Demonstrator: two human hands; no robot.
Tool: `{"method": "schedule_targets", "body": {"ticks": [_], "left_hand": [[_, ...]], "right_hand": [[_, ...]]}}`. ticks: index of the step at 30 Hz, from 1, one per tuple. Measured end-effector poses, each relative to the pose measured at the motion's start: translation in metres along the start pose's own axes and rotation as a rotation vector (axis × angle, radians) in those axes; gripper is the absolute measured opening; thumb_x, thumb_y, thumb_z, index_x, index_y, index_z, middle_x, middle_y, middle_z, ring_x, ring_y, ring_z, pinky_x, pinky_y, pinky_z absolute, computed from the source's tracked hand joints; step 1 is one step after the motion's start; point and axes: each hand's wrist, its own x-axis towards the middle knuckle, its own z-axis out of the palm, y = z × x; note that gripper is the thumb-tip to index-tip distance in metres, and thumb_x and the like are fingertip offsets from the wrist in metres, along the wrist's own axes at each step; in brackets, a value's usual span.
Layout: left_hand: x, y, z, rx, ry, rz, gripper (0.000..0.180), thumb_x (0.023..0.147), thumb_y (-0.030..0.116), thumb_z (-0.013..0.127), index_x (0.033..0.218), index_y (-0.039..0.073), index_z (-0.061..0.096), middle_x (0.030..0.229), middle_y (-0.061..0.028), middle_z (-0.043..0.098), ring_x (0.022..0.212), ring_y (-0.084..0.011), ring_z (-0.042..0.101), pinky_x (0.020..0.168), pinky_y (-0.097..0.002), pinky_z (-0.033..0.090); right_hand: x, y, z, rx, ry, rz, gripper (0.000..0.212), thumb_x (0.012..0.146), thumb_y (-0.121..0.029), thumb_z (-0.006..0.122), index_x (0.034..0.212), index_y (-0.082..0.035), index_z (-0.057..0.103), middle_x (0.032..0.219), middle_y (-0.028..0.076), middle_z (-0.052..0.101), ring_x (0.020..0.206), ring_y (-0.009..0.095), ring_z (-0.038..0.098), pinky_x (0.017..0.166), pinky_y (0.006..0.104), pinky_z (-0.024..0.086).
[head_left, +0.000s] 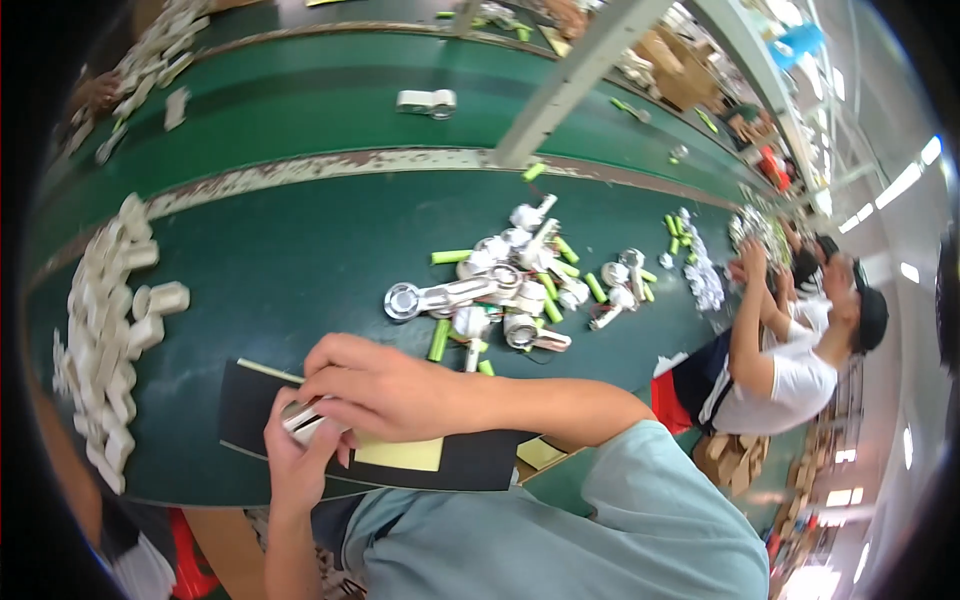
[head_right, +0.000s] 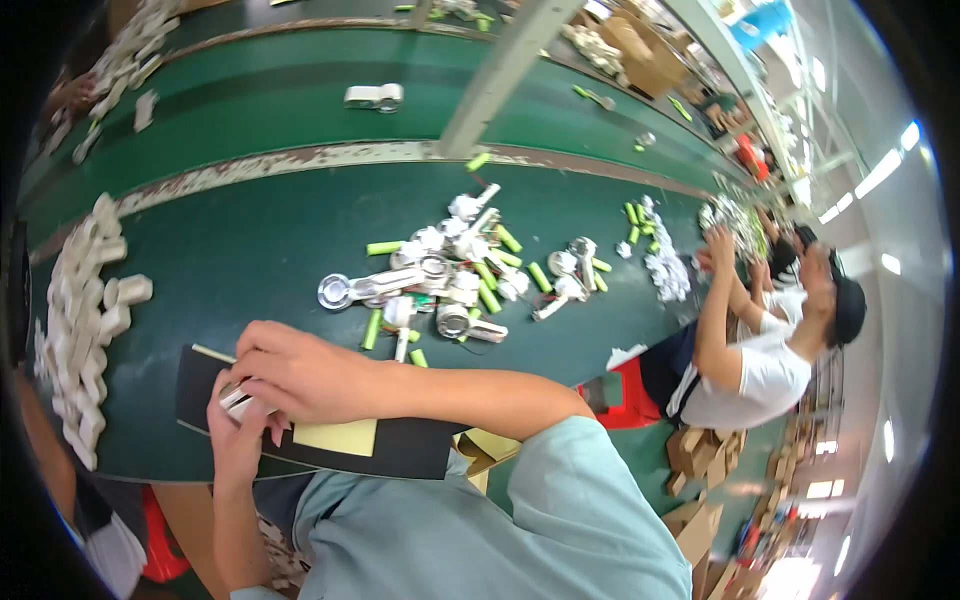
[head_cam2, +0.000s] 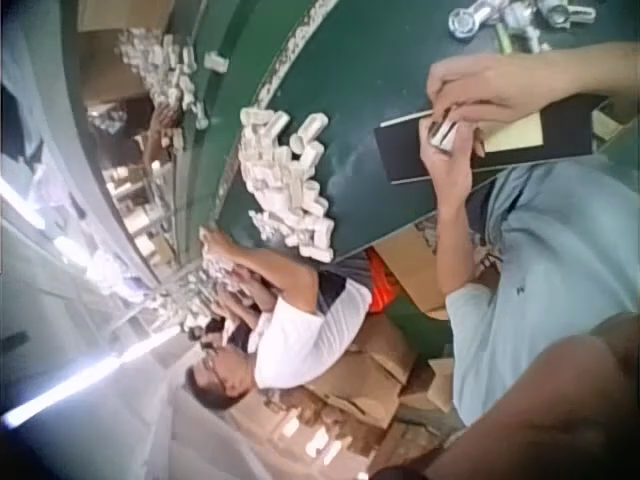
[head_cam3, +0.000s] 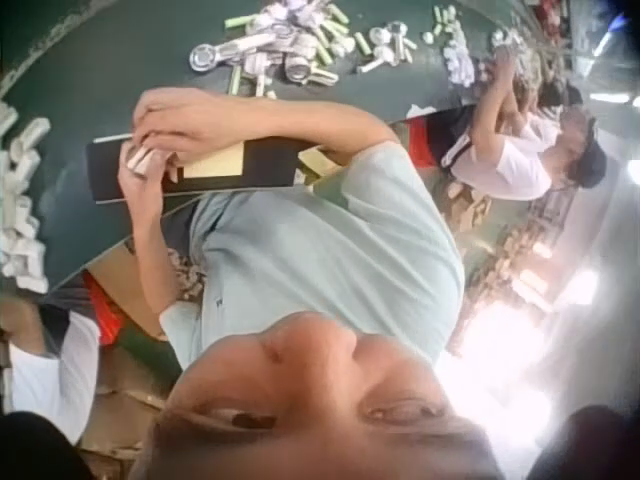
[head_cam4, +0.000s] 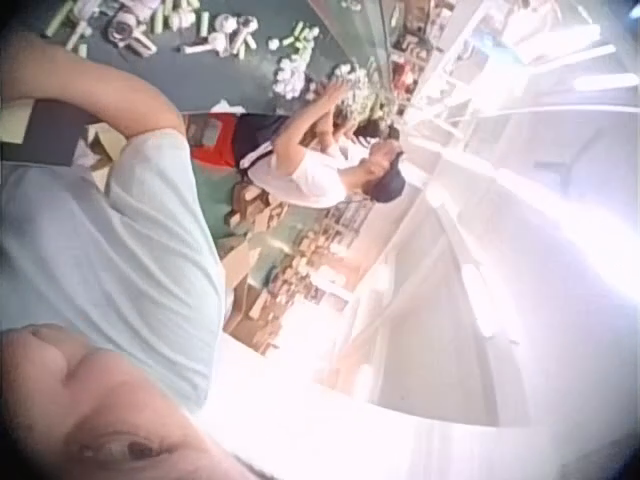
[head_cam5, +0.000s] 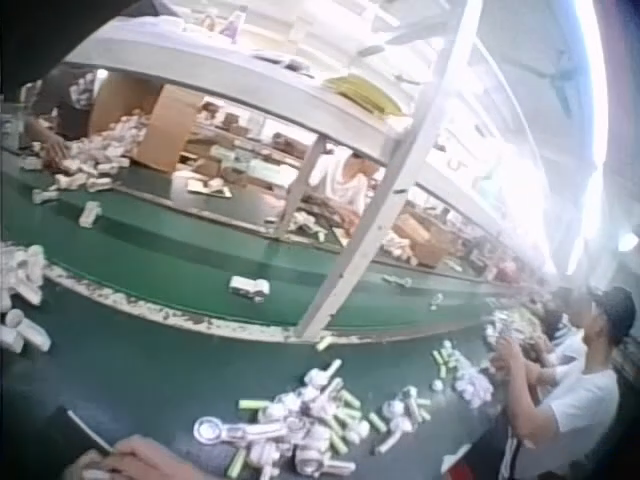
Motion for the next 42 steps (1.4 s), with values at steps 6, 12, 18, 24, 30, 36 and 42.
{"method": "schedule_targets", "body": {"ticks": [6,12,18,24,30,36,42], "left_hand": [[-0.009,-0.008,0.007,0.034,0.012,0.103,0.033,0.103,0.023,0.069,0.118,0.000,0.050,0.109,-0.0114,0.063,0.084,-0.0156,0.069,0.062,-0.0287,0.060],[-0.013,-0.006,0.005,0.065,0.112,0.152,0.044,0.103,0.028,0.068,0.130,0.002,0.045,0.119,-0.0140,0.061,0.097,-0.0221,0.071,0.071,-0.0339,0.067],[-0.015,-0.001,0.009,0.097,0.154,0.163,0.045,0.103,0.027,0.067,0.131,0.001,0.042,0.120,-0.0149,0.059,0.100,-0.0235,0.071,0.072,-0.0345,0.068],[-0.012,-0.001,0.006,0.088,0.071,0.276,0.051,0.101,0.032,0.068,0.131,0.000,0.042,0.128,-0.0165,0.054,0.097,-0.0228,0.069,0.064,-0.0326,0.068],[-0.012,-0.001,0.000,0.136,0.065,0.319,0.054,0.102,0.038,0.068,0.132,0.001,0.042,0.130,-0.0165,0.053,0.102,-0.0218,0.067,0.075,-0.0318,0.062],[-0.013,-0.005,0.002,0.358,0.175,0.467,0.054,0.102,0.042,0.068,0.130,0.001,0.046,0.128,-0.0171,0.055,0.110,-0.0204,0.058,0.093,-0.0330,0.049],[-0.013,-0.002,-0.002,0.416,0.158,0.516,0.055,0.104,0.045,0.065,0.130,0.000,0.048,0.127,-0.0166,0.057,0.108,-0.0195,0.059,0.091,-0.0318,0.050]], "right_hand": [[-0.017,-0.014,-0.004,-0.050,0.026,-0.027,0.025,0.100,-0.006,0.064,0.123,0.002,0.065,0.118,0.016,0.055,0.103,0.032,0.064,0.085,0.0390,0.055],[-0.023,-0.013,0.008,-0.027,0.098,0.123,0.028,0.099,-0.010,0.064,0.124,0.001,0.063,0.118,0.016,0.057,0.092,0.033,0.066,0.081,0.0422,0.057],[-0.025,-0.007,0.009,-0.039,0.090,0.046,0.032,0.100,-0.009,0.065,0.130,0.002,0.063,0.123,0.017,0.056,0.094,0.029,0.067,0.078,0.0381,0.057],[-0.026,-0.010,0.015,-0.030,0.241,-0.043,0.035,0.097,-0.004,0.066,0.132,0.004,0.064,0.123,0.017,0.056,0.089,0.026,0.066,0.077,0.0366,0.057],[-0.026,-0.017,0.011,-0.062,0.154,0.026,0.040,0.097,-0.003,0.066,0.136,0.003,0.064,0.125,0.018,0.056,0.092,0.028,0.066,0.075,0.0359,0.057],[-0.027,-0.018,0.011,-0.096,0.170,-0.023,0.044,0.095,-0.003,0.068,0.138,0.001,0.063,0.128,0.019,0.056,0.098,0.028,0.065,0.074,0.0352,0.058],[-0.023,-0.019,0.008,-0.131,0.188,-0.088,0.050,0.092,-0.003,0.072,0.141,-0.001,0.063,0.126,0.021,0.058,0.098,0.031,0.065,0.077,0.0370,0.057]]}}
